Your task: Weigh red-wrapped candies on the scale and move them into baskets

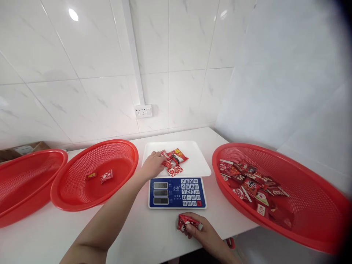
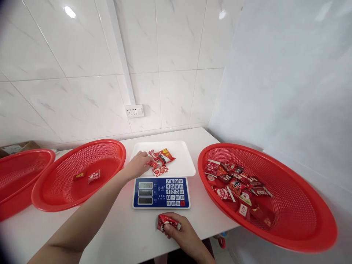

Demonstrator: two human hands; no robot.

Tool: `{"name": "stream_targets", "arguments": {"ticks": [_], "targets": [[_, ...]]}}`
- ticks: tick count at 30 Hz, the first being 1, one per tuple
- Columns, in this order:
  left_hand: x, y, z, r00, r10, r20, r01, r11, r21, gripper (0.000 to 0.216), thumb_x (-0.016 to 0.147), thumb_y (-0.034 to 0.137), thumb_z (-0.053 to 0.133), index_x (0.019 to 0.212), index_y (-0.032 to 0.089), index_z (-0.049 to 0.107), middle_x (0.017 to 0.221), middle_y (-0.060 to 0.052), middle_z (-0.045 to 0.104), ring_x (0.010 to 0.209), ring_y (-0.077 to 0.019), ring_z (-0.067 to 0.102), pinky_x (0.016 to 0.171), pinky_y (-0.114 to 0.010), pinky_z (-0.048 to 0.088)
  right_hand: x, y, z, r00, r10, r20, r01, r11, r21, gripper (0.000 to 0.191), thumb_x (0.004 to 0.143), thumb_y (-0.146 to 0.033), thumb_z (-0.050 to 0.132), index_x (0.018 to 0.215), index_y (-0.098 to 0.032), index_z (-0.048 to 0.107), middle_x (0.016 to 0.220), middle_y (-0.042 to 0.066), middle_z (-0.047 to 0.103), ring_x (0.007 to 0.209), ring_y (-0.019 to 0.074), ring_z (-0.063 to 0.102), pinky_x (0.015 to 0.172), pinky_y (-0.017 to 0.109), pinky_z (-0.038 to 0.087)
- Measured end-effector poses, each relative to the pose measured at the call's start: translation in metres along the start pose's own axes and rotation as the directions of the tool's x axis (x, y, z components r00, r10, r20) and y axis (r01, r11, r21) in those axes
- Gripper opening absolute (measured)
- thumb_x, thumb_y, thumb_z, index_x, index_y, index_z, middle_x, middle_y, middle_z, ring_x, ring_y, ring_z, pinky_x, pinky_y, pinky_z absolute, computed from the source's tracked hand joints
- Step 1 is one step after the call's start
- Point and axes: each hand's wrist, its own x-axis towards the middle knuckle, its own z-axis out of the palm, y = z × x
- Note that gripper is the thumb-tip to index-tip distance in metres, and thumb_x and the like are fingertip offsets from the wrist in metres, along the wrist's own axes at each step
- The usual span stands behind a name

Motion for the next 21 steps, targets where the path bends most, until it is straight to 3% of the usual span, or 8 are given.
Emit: {"name": "stream_targets", "arguments": {"ticks": [3,6,9,11,13,16,18,21], "targets": [[-0.006,-0.009,-0.008,0.998,-0.048,-0.029,0.049,0.998,0.035,0.024,0.081,0.022,0.047,0.092,0.023,0.068,0.094,-0.006,0.064,0.098,-0.0223,0.053,0.081,-0.032,0.045,0.000,0.002,0.000,1.000,-0.006,0.002,0.006,1.000,-0.009,0.048,0.077,-0.055,0.058,0.102,-0.015,0.066,0.085,0.009,0.064,0.072,0.0175,0.053,0.065,0.031,0.045],[-0.028,-0.026,-0.025,0.975,-0.190,-0.115,0.199,0.977,0.079,0.026,0.085,0.025,0.041,0.089,0.020,0.067,0.095,-0.008,0.063,0.096,-0.0234,0.054,0.075,-0.033,0.047,0.001,0.001,-0.001,1.000,-0.002,0.012,0.002,1.000,-0.004,0.048,0.078,-0.055,0.057,0.102,-0.015,0.065,0.084,0.009,0.064,0.070,0.0170,0.053,0.065,0.032,0.046],[-0.052,-0.044,-0.044,0.893,-0.369,-0.259,0.409,0.904,0.123,0.032,0.086,0.024,0.036,0.097,0.015,0.064,0.103,-0.014,0.061,0.101,-0.0307,0.052,0.078,-0.043,0.046,0.003,-0.001,-0.003,1.000,0.004,0.025,-0.005,1.000,0.011,0.049,0.077,-0.057,0.057,0.102,-0.015,0.065,0.082,0.008,0.063,0.069,0.0170,0.054,0.065,0.032,0.046],[-0.058,-0.050,-0.049,0.852,-0.412,-0.322,0.472,0.871,0.134,0.036,0.085,0.023,0.036,0.110,0.011,0.059,0.115,-0.019,0.056,0.111,-0.0357,0.047,0.086,-0.051,0.042,0.003,-0.001,-0.004,0.999,0.004,0.033,-0.005,1.000,0.016,0.049,0.077,-0.058,0.057,0.101,-0.016,0.065,0.082,0.007,0.063,0.069,0.0172,0.054,0.065,0.032,0.047],[-0.051,-0.047,-0.044,0.893,-0.346,-0.288,0.396,0.908,0.136,0.042,0.085,0.021,0.035,0.122,0.011,0.051,0.127,-0.018,0.051,0.122,-0.0344,0.040,0.095,-0.052,0.037,0.004,-0.001,-0.005,0.999,0.010,0.036,-0.010,1.000,0.012,0.049,0.076,-0.058,0.057,0.100,-0.016,0.065,0.081,0.007,0.063,0.069,0.0172,0.054,0.065,0.032,0.047],[-0.021,-0.029,-0.023,0.988,-0.106,-0.113,0.119,0.987,0.113,0.051,0.083,0.015,0.037,0.134,0.020,0.041,0.137,-0.006,0.047,0.132,-0.0215,0.032,0.106,-0.039,0.032,0.004,-0.001,-0.004,0.999,0.008,0.038,-0.008,1.000,0.000,0.049,0.077,-0.059,0.056,0.099,-0.016,0.066,0.082,0.007,0.063,0.070,0.0172,0.055,0.066,0.032,0.047],[0.004,-0.015,-0.007,1.000,0.018,-0.022,-0.016,0.996,0.091,0.062,0.079,0.010,0.040,0.139,0.023,0.033,0.141,-0.001,0.042,0.135,-0.0162,0.029,0.107,-0.031,0.030,0.004,-0.001,-0.003,0.999,-0.008,0.033,0.008,1.000,-0.010,0.048,0.077,-0.059,0.055,0.098,-0.016,0.066,0.082,0.007,0.063,0.070,0.0171,0.054,0.065,0.031,0.047],[0.032,0.000,0.005,0.995,0.079,0.055,-0.083,0.994,0.070,0.070,0.077,0.006,0.038,0.143,0.019,0.022,0.138,-0.007,0.047,0.131,-0.0174,0.036,0.105,-0.031,0.031,0.002,-0.001,-0.001,1.000,-0.017,0.007,0.017,0.999,-0.031,0.049,0.078,-0.058,0.055,0.100,-0.015,0.066,0.083,0.008,0.063,0.070,0.0168,0.054,0.065,0.031,0.046]]}}
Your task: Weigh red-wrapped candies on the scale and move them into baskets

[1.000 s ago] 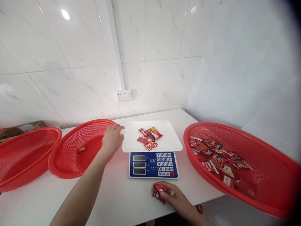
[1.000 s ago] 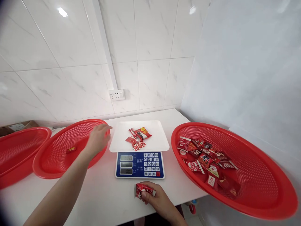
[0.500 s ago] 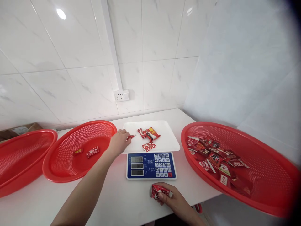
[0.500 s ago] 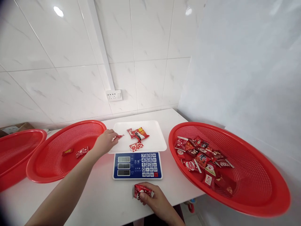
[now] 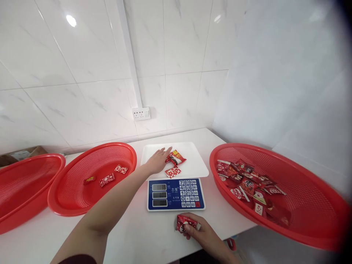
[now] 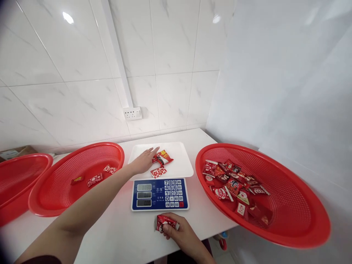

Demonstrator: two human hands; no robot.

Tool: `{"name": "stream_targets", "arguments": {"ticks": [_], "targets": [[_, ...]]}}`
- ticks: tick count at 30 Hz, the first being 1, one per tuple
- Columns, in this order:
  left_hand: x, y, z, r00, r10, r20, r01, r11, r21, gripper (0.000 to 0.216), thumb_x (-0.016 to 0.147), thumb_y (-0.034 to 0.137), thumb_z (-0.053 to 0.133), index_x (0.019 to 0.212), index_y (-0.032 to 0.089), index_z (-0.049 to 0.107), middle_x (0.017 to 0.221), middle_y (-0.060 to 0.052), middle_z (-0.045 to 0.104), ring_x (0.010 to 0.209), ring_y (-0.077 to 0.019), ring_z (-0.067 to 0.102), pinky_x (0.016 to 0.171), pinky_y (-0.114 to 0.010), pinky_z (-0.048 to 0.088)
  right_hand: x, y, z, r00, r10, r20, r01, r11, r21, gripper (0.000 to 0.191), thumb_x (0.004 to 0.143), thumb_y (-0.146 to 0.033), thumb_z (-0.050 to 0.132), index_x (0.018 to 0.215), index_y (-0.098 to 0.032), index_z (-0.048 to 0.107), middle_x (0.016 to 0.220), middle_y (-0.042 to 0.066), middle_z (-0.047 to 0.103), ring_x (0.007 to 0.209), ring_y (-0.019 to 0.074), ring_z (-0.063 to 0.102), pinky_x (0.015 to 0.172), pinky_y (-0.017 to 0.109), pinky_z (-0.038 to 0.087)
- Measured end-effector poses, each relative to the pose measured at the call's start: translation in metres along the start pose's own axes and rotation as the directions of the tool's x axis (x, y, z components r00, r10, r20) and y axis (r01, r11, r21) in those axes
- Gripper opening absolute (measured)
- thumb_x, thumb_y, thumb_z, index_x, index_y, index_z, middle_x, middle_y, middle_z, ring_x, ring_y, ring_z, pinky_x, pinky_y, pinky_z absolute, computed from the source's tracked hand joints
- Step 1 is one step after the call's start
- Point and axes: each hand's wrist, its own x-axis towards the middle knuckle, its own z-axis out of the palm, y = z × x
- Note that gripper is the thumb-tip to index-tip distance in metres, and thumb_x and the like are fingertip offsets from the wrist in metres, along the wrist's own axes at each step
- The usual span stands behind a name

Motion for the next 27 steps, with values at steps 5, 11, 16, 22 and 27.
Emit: {"name": "stream_targets", "arguments": {"ticks": [5,11,16,22,27], "targets": [[-0.009,-0.011,-0.016,0.989,-0.144,0.029,0.143,0.989,0.033,0.071,0.075,0.008,0.040,0.143,0.019,0.023,0.121,-0.013,0.059,0.111,-0.0244,0.055,0.092,-0.037,0.042,-0.003,0.001,0.003,1.000,-0.011,-0.016,0.011,0.999,-0.031,0.049,0.077,-0.056,0.057,0.103,-0.016,0.066,0.090,0.009,0.064,0.074,0.0182,0.054,0.065,0.031,0.045],[-0.066,-0.057,-0.054,0.899,-0.430,-0.083,0.437,0.894,0.100,0.061,0.079,0.008,0.033,0.140,0.009,0.027,0.119,-0.023,0.055,0.109,-0.0346,0.054,0.087,-0.051,0.042,0.000,0.000,-0.001,0.999,-0.021,0.043,0.019,0.999,0.050,0.047,0.077,-0.056,0.058,0.099,-0.015,0.066,0.083,0.008,0.063,0.070,0.0162,0.053,0.064,0.030,0.044],[-0.055,-0.036,-0.052,0.944,-0.318,-0.085,0.321,0.947,0.014,0.053,0.089,0.032,0.036,0.139,0.017,0.030,0.137,-0.014,0.044,0.126,-0.0272,0.042,0.100,-0.041,0.036,0.002,0.002,-0.003,0.999,0.001,0.040,-0.005,0.996,0.091,0.046,0.077,-0.054,0.059,0.100,-0.014,0.065,0.079,0.006,0.060,0.066,0.0147,0.052,0.064,0.030,0.044],[0.008,0.028,-0.009,0.997,-0.078,-0.019,0.075,0.989,-0.126,0.070,0.083,0.052,0.045,0.142,0.023,0.023,0.144,-0.010,0.037,0.126,-0.0246,0.042,0.097,-0.034,0.039,-0.001,0.003,0.002,1.000,-0.021,-0.015,0.022,0.999,0.026,0.046,0.078,-0.054,0.058,0.099,-0.015,0.066,0.083,0.008,0.062,0.070,0.0164,0.052,0.063,0.030,0.044],[0.022,0.031,-0.005,0.994,-0.100,-0.051,0.091,0.985,-0.149,0.066,0.080,0.038,0.052,0.140,0.024,0.029,0.131,-0.008,0.051,0.110,-0.0239,0.055,0.084,-0.032,0.046,-0.004,-0.001,0.004,0.998,-0.053,-0.029,0.050,0.994,-0.094,0.045,0.079,-0.053,0.057,0.101,-0.016,0.067,0.088,0.008,0.065,0.075,0.0185,0.055,0.068,0.032,0.045]]}}
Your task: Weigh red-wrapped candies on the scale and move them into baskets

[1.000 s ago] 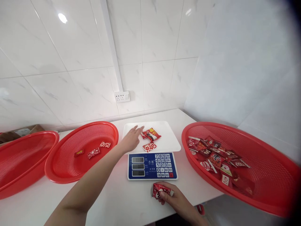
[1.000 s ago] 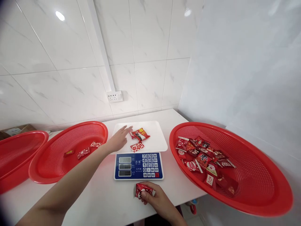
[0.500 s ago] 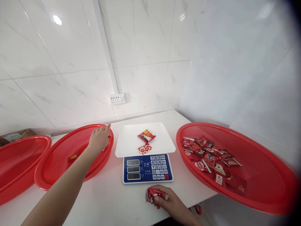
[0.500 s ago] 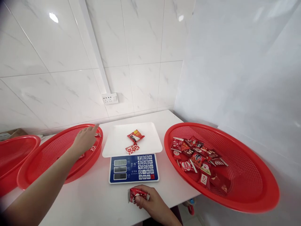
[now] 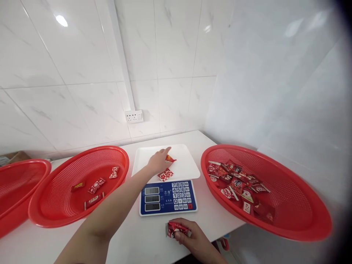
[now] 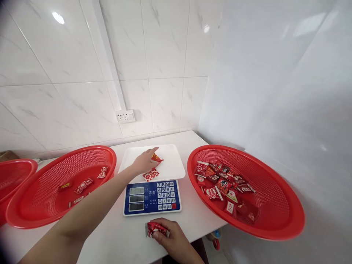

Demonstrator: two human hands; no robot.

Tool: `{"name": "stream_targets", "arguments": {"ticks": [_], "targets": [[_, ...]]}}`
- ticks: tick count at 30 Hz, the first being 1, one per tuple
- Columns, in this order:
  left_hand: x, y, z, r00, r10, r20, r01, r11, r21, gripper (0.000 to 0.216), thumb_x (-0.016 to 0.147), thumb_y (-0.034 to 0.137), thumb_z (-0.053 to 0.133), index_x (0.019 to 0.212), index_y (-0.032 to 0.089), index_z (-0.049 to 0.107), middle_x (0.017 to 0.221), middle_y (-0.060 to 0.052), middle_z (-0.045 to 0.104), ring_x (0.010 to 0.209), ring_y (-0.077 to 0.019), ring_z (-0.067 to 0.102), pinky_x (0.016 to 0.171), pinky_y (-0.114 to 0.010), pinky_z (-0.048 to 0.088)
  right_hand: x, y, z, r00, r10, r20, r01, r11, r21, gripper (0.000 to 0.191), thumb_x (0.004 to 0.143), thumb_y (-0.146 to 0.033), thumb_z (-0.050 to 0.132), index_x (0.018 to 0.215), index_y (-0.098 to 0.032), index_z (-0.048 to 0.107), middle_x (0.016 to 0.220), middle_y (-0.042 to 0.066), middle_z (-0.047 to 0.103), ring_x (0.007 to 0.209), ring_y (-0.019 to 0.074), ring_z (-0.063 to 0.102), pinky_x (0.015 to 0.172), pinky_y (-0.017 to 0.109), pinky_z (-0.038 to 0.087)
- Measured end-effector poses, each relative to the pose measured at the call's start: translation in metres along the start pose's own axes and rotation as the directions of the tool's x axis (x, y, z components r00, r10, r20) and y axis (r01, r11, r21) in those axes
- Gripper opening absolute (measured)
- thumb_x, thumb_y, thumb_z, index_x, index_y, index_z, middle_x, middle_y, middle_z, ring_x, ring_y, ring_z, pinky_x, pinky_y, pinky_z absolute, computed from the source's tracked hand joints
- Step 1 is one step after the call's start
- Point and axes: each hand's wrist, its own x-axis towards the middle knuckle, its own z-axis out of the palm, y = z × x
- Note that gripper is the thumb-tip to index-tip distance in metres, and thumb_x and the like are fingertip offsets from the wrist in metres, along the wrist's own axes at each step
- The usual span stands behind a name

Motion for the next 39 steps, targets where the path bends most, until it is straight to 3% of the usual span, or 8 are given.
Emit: {"name": "stream_targets", "arguments": {"ticks": [10,16,20,25,30,33,35,39], "targets": [[-0.084,-0.080,-0.066,0.903,-0.319,-0.287,0.376,0.910,0.173,0.051,0.084,0.031,0.044,0.133,0.014,0.042,0.134,-0.017,0.047,0.124,-0.0376,0.037,0.097,-0.055,0.031,0.003,0.005,-0.006,0.998,0.026,0.062,-0.032,0.995,0.098,0.046,0.079,-0.053,0.057,0.103,-0.014,0.065,0.087,0.009,0.064,0.071,0.0161,0.053,0.065,0.030,0.044],[-0.076,-0.025,-0.027,0.988,-0.116,-0.103,0.115,0.993,-0.022,0.044,0.086,0.047,0.046,0.121,0.021,0.054,0.114,-0.008,0.063,0.107,-0.0244,0.055,0.092,-0.039,0.042,0.005,0.004,-0.005,0.997,0.018,0.080,-0.028,0.992,0.120,0.044,0.080,-0.052,0.056,0.102,-0.014,0.065,0.086,0.008,0.063,0.070,0.0153,0.051,0.065,0.030,0.044],[-0.064,0.010,-0.004,0.998,0.070,-0.002,-0.070,0.993,-0.100,0.034,0.084,0.042,0.049,0.111,0.025,0.061,0.103,-0.004,0.066,0.097,-0.0217,0.059,0.085,-0.034,0.046,0.001,0.006,-0.002,0.999,0.032,0.034,-0.035,0.997,0.073,0.046,0.080,-0.052,0.056,0.106,-0.015,0.064,0.092,0.010,0.065,0.075,0.0182,0.055,0.066,0.031,0.046],[-0.068,0.010,0.001,0.990,0.135,0.025,-0.129,0.976,-0.173,0.027,0.082,0.027,0.051,0.106,0.025,0.062,0.104,-0.003,0.064,0.093,-0.0178,0.061,0.080,-0.028,0.048,-0.001,0.000,-0.001,0.999,-0.028,0.039,0.029,0.999,-0.035,0.040,0.082,-0.049,0.055,0.103,-0.017,0.065,0.097,0.009,0.067,0.090,0.0221,0.059,0.082,0.035,0.044],[-0.081,-0.008,-0.017,0.995,-0.018,-0.096,-0.001,0.982,-0.188,0.032,0.091,0.026,0.033,0.114,0.024,0.055,0.109,-0.004,0.065,0.096,-0.0168,0.061,0.081,-0.028,0.048,-0.001,-0.003,-0.003,0.998,-0.038,0.048,0.039,0.999,-0.035,0.041,0.082,-0.050,0.054,0.103,-0.016,0.065,0.096,0.008,0.067,0.089,0.0219,0.059,0.082,0.034,0.045],[-0.100,-0.036,-0.044,0.942,-0.221,-0.253,0.186,0.970,-0.154,0.036,0.093,0.029,0.027,0.118,0.021,0.051,0.117,-0.010,0.061,0.103,-0.0231,0.058,0.084,-0.037,0.046,-0.001,-0.002,-0.004,0.999,-0.033,0.042,0.034,0.999,-0.028,0.042,0.081,-0.051,0.055,0.104,-0.017,0.065,0.096,0.008,0.066,0.086,0.0209,0.058,0.079,0.033,0.045],[-0.120,-0.058,-0.058,0.835,-0.390,-0.387,0.379,0.919,-0.109,0.034,0.090,0.032,0.033,0.117,0.021,0.052,0.112,-0.010,0.063,0.102,-0.0259,0.058,0.080,-0.038,0.048,-0.002,0.002,-0.003,0.998,-0.033,0.045,0.034,0.999,-0.010,0.042,0.082,-0.052,0.054,0.104,-0.017,0.065,0.093,0.008,0.066,0.081,0.0193,0.058,0.073,0.031,0.046],[-0.162,-0.076,-0.048,0.722,-0.387,-0.574,0.417,0.905,-0.085,0.029,0.088,0.033,0.039,0.106,0.019,0.058,0.108,-0.010,0.063,0.104,-0.0273,0.055,0.080,-0.039,0.049,0.000,0.012,0.004,1.000,0.016,0.022,-0.018,0.995,0.098,0.046,0.085,-0.056,0.045,0.104,-0.016,0.059,0.077,0.005,0.063,0.066,0.0150,0.055,0.061,0.028,0.044]]}}
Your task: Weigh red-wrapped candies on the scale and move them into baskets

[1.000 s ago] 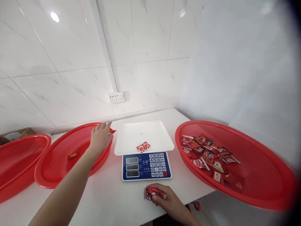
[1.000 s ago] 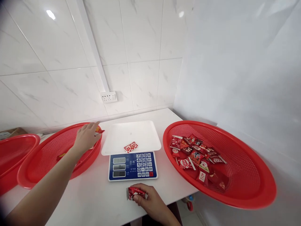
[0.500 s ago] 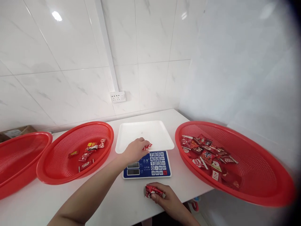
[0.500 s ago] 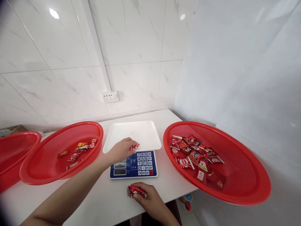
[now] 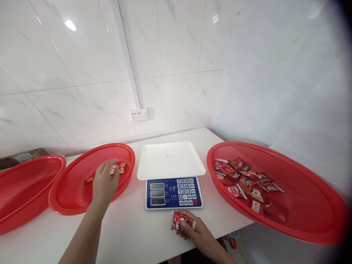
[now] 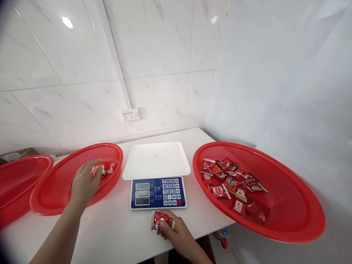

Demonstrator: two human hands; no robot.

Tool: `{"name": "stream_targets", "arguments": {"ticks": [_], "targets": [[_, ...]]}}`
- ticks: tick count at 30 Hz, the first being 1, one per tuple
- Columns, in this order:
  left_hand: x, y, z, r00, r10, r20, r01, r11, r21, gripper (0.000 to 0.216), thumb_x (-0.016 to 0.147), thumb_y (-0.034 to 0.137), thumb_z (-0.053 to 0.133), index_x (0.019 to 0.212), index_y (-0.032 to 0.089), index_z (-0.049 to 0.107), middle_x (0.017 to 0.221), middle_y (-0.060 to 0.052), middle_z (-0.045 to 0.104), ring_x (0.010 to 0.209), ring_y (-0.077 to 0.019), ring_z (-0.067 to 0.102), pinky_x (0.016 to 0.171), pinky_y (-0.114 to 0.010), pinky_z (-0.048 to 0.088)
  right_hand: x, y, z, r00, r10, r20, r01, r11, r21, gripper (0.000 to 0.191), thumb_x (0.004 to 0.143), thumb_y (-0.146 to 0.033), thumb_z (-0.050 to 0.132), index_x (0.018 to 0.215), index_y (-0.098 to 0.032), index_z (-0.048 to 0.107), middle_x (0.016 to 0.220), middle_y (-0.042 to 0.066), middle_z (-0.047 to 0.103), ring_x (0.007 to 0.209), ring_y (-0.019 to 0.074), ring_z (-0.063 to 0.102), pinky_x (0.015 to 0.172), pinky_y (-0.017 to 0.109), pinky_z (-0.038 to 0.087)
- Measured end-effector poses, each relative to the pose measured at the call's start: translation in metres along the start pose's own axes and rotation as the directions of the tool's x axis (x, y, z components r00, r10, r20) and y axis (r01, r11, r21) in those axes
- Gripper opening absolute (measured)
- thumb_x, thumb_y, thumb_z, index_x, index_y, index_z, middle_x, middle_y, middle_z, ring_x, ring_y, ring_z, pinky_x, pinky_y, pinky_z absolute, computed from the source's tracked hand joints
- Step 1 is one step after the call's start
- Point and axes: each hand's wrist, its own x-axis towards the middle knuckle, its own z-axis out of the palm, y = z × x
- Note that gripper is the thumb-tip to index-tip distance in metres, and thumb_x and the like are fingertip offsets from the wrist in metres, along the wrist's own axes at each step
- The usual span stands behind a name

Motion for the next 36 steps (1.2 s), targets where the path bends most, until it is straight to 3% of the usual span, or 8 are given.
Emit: {"name": "stream_targets", "arguments": {"ticks": [4,10,12,15,19,24,29,36], "targets": [[-0.057,0.007,0.024,0.972,0.213,-0.098,-0.231,0.941,-0.247,0.018,0.088,0.026,0.045,0.093,0.021,0.060,0.090,-0.006,0.067,0.087,-0.0189,0.062,0.077,-0.033,0.051,0.007,-0.009,0.003,0.995,0.019,-0.093,-0.018,1.000,0.009,0.050,0.084,-0.060,0.043,0.104,-0.016,0.056,0.067,0.003,0.059,0.057,0.0138,0.053,0.056,0.028,0.043],[-0.098,0.047,0.052,0.893,0.421,-0.160,-0.437,0.723,-0.535,0.017,0.084,0.010,0.049,0.094,0.020,0.059,0.079,-0.004,0.066,0.075,-0.0141,0.062,0.068,-0.025,0.052,0.042,-0.091,-0.015,0.908,-0.374,-0.190,0.258,0.854,-0.452,0.033,0.087,-0.046,0.047,0.099,-0.020,0.064,0.099,0.009,0.061,0.094,0.0209,0.056,0.084,0.035,0.045],[-0.102,0.052,0.057,0.873,0.465,-0.148,-0.457,0.671,-0.584,0.020,0.083,0.008,0.049,0.095,0.020,0.058,0.078,-0.004,0.067,0.074,-0.0140,0.062,0.067,-0.025,0.052,0.065,-0.113,-0.022,0.887,-0.398,-0.233,0.223,0.812,-0.540,0.031,0.087,-0.044,0.048,0.099,-0.022,0.064,0.099,0.007,0.062,0.095,0.0205,0.056,0.087,0.036,0.044],[-0.109,0.051,0.064,0.857,0.505,-0.101,-0.451,0.642,-0.620,0.021,0.083,0.007,0.048,0.096,0.020,0.058,0.078,-0.004,0.067,0.072,-0.0133,0.062,0.066,-0.024,0.051,0.098,-0.128,-0.031,0.904,-0.274,-0.329,0.058,0.839,-0.541,0.039,0.086,-0.043,0.048,0.117,-0.021,0.057,0.103,0.006,0.065,0.092,0.0197,0.060,0.085,0.037,0.046],[-0.117,0.044,0.071,0.894,0.448,-0.005,-0.338,0.666,-0.665,0.019,0.086,0.013,0.046,0.095,0.021,0.060,0.074,-0.003,0.066,0.067,-0.0124,0.062,0.061,-0.022,0.051,0.105,-0.135,-0.052,0.887,-0.288,-0.362,-0.049,0.719,-0.693,0.048,0.086,-0.039,0.049,0.130,-0.020,0.047,0.116,0.008,0.061,0.095,0.0204,0.060,0.084,0.036,0.046],[-0.120,0.042,0.075,0.914,0.385,0.126,-0.195,0.691,-0.696,0.018,0.087,0.023,0.046,0.094,0.022,0.063,0.079,-0.004,0.068,0.070,-0.0143,0.066,0.058,-0.022,0.053,0.056,-0.151,-0.116,0.872,-0.204,-0.445,-0.252,0.592,-0.766,0.036,0.085,-0.032,0.051,0.119,-0.021,0.058,0.105,0.007,0.068,0.093,0.0215,0.062,0.083,0.033,0.046],[-0.126,0.046,0.082,0.881,0.450,0.150,-0.199,0.638,-0.744,0.018,0.085,0.029,0.049,0.090,0.024,0.065,0.075,-0.003,0.069,0.066,-0.0151,0.066,0.057,-0.021,0.054,0.001,-0.142,-0.181,0.886,0.129,-0.445,-0.458,0.390,-0.799,0.042,0.075,-0.032,0.062,0.115,-0.023,0.062,0.116,0.009,0.064,0.104,0.0285,0.059,0.085,0.036,0.045],[-0.136,0.051,0.095,0.915,0.365,0.171,-0.093,0.603,-0.793,0.024,0.084,0.042,0.049,0.084,0.026,0.068,0.072,-0.002,0.068,0.062,-0.0142,0.064,0.054,-0.018,0.053,-0.016,-0.104,-0.194,0.855,0.323,-0.407,-0.497,0.284,-0.820,0.061,0.059,-0.024,0.072,0.119,-0.029,0.061,0.125,0.008,0.058,0.094,0.0272,0.063,0.073,0.033,0.048]]}}
